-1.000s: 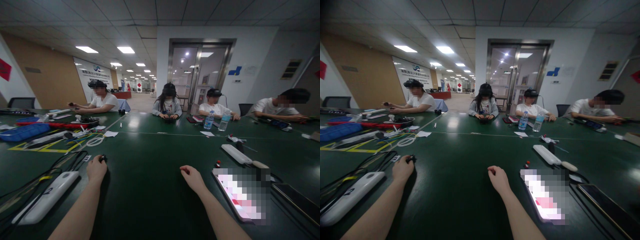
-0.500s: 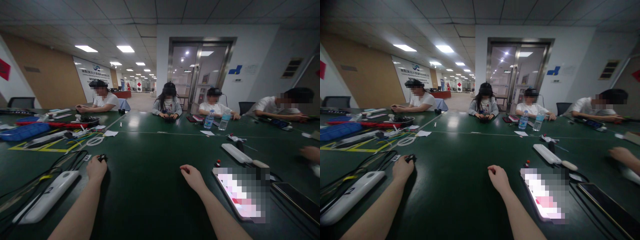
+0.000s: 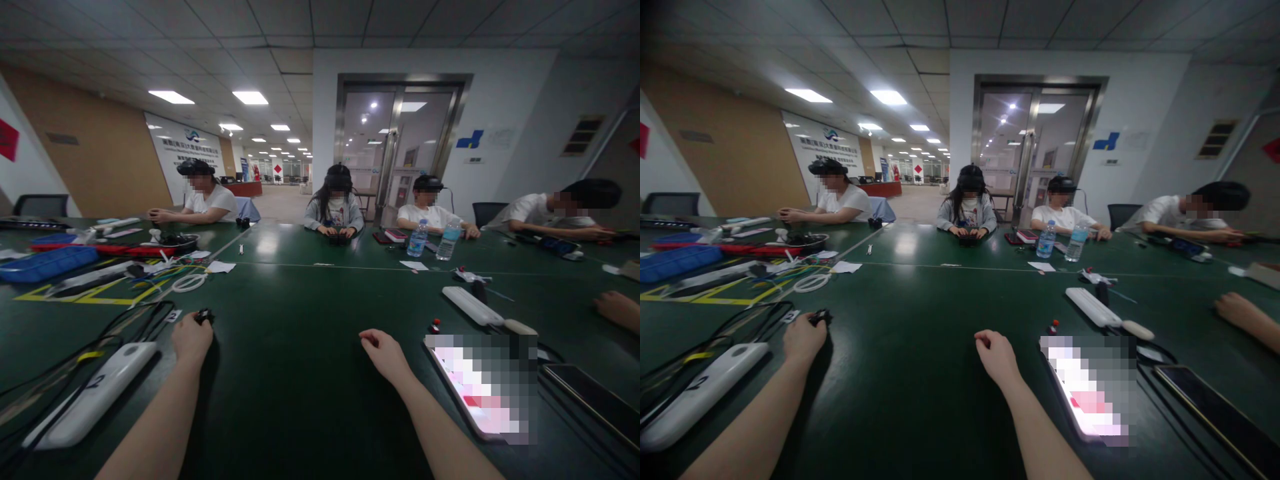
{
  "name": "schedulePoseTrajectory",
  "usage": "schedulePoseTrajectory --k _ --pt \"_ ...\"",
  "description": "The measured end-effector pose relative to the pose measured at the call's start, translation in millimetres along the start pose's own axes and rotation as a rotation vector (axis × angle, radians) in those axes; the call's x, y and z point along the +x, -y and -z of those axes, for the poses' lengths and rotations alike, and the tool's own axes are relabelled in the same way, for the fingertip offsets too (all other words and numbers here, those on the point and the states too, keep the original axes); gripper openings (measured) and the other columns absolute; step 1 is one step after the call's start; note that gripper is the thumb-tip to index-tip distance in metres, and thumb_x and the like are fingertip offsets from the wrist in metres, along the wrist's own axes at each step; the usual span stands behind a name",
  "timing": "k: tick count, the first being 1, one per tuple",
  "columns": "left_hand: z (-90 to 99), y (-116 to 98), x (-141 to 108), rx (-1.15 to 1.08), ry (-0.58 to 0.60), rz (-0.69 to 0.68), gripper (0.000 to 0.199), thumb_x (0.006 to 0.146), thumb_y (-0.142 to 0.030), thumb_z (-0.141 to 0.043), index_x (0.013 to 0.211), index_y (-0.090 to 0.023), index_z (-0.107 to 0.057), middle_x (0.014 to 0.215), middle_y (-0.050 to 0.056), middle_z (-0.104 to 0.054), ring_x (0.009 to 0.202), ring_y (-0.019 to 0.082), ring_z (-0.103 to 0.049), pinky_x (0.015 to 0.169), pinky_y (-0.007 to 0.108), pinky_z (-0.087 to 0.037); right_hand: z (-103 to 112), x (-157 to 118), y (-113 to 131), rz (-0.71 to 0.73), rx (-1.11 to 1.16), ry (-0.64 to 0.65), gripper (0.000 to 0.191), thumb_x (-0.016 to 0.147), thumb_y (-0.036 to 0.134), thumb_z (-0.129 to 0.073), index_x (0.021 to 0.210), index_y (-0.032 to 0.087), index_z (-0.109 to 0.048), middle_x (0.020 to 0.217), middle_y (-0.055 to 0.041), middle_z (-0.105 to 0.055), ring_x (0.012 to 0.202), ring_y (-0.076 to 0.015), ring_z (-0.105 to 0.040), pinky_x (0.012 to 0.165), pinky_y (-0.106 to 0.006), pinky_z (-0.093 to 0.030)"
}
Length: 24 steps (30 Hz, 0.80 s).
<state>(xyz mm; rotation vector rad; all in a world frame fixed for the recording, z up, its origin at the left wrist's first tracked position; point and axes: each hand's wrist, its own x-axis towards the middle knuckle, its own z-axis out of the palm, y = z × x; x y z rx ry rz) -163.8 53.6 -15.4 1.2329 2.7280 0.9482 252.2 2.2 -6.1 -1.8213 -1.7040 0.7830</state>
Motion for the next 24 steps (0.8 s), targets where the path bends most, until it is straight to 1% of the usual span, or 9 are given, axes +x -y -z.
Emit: schedulePoseTrajectory --k 3,7,12,16,24 --pt "0.1 -0.8 -0.7 0.024 -0.001 0.005 0.043 0.081 -0.025 -0.045 0.117 -0.003 -0.055 0.112 0.024 -0.058 0.11 0.033 -0.052 0.091 0.039 -0.04 0.1 -0.3 1.1 0.003 0.0 -0.007 0.027 0.082 0.026 -0.049 0.104 0.021 -0.065 0.101 -0.0037 -0.066 0.096 -0.0195 -0.06 0.08 -0.03 -0.046" --pt "0.2 -2.2 -1.4 0.081 -0.03 0.001 0.046 0.081 -0.028 -0.045 0.115 0.001 -0.055 0.11 0.026 -0.059 0.11 0.035 -0.051 0.09 0.042 -0.039 -0.2 -0.9 1.7 0.024 -0.008 -0.019 0.027 0.083 0.027 -0.048 0.103 0.021 -0.065 0.101 -0.0042 -0.066 0.096 -0.0196 -0.059 0.081 -0.03 -0.046" --pt "0.2 -1.3 0.3 0.156 0.006 0.022 0.048 0.079 -0.033 -0.045 0.111 0.0 -0.058 0.107 0.025 -0.06 0.107 0.034 -0.053 0.089 0.041 -0.04 -0.5 -0.5 -0.3 0.008 0.009 -0.005 0.027 0.083 0.026 -0.049 0.105 0.021 -0.064 0.103 -0.0036 -0.065 0.098 -0.019 -0.059 0.081 -0.029 -0.046" --pt "0.3 0.1 2.2 0.172 0.031 0.024 0.049 0.078 -0.035 -0.046 0.109 0.001 -0.059 0.107 0.026 -0.06 0.107 0.035 -0.052 0.089 0.041 -0.04 0.1 -0.3 -0.1 0.01 0.012 -0.002 0.026 0.083 0.026 -0.05 0.104 0.021 -0.064 0.103 -0.0035 -0.065 0.097 -0.019 -0.059 0.081 -0.03 -0.046" --pt "-1.9 2.5 4.1 0.136 0.039 0.056 0.051 0.076 -0.035 -0.047 0.111 0.0 -0.059 0.11 0.027 -0.057 0.109 0.035 -0.051 0.09 0.041 -0.04 0.3 0.4 -0.4 0.009 0.01 -0.004 0.026 0.082 0.026 -0.05 0.104 0.022 -0.064 0.102 -0.0031 -0.065 0.097 -0.0188 -0.059 0.082 -0.03 -0.046"
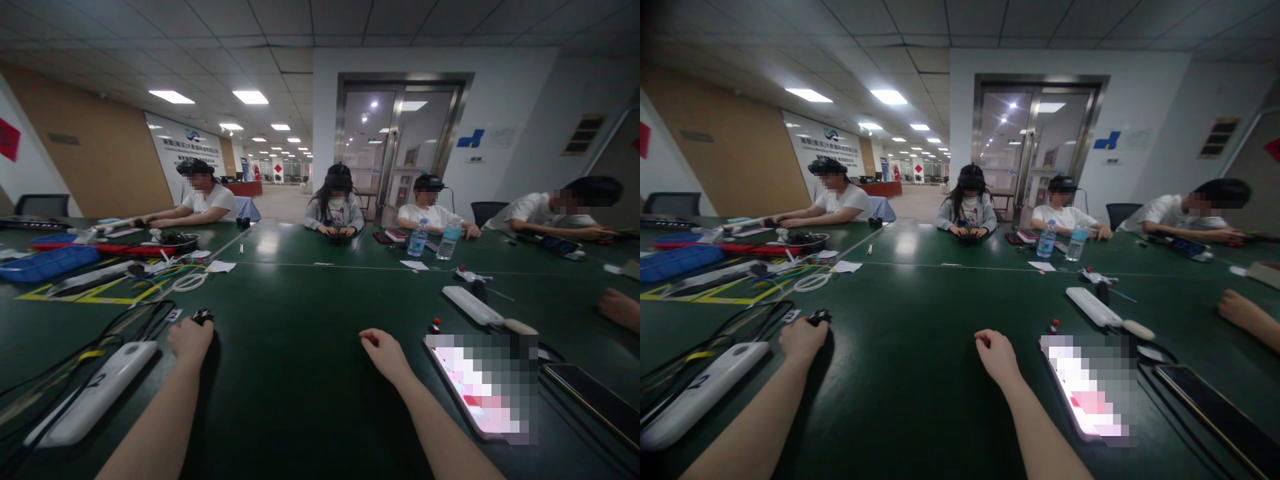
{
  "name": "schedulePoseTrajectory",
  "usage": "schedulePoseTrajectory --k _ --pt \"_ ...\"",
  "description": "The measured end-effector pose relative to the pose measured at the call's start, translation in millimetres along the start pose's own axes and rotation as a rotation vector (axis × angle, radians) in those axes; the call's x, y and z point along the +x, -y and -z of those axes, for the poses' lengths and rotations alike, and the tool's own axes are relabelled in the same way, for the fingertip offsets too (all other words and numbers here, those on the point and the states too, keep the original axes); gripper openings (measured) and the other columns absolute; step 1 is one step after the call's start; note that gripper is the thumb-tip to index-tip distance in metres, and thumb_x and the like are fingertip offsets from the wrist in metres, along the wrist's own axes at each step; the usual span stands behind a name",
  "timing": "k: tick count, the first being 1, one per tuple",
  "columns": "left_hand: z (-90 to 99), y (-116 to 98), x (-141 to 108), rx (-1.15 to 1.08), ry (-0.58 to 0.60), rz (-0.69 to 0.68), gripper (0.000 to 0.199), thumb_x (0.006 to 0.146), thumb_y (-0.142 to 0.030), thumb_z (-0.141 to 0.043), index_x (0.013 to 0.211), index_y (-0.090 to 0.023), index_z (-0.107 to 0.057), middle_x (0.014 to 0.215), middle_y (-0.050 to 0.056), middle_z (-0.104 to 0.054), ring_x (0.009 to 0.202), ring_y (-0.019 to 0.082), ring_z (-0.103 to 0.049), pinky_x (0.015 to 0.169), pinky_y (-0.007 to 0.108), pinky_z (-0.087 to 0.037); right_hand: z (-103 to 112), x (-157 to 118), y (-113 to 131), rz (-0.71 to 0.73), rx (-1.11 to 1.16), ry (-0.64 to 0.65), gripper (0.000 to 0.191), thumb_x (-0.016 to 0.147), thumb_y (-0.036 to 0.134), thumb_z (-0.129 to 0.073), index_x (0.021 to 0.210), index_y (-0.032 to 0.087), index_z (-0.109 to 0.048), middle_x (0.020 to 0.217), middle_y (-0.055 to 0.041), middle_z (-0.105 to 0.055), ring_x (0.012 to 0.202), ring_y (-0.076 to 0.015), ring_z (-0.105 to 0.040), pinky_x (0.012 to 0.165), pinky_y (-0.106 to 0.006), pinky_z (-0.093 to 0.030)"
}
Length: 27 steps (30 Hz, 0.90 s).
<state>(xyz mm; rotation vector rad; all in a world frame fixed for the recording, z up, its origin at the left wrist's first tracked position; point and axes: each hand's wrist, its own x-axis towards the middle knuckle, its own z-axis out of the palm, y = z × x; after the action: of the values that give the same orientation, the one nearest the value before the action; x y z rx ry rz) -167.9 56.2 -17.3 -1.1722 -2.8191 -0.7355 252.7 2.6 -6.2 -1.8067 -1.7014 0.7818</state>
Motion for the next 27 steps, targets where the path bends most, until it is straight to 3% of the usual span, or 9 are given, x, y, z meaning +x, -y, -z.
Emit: schedulePoseTrajectory --k 27 --pt "-2.4 4.3 2.3 -0.019 -0.01 0.041 0.05 0.073 -0.033 -0.05 0.109 0.001 -0.059 0.113 0.029 -0.054 0.109 0.037 -0.05 0.086 0.042 -0.042 0.7 -2.6 4.1 -0.016 0.012 0.006 0.027 0.083 0.025 -0.049 0.105 0.021 -0.064 0.102 -0.0038 -0.065 0.097 -0.0193 -0.059 0.081 -0.03 -0.047"
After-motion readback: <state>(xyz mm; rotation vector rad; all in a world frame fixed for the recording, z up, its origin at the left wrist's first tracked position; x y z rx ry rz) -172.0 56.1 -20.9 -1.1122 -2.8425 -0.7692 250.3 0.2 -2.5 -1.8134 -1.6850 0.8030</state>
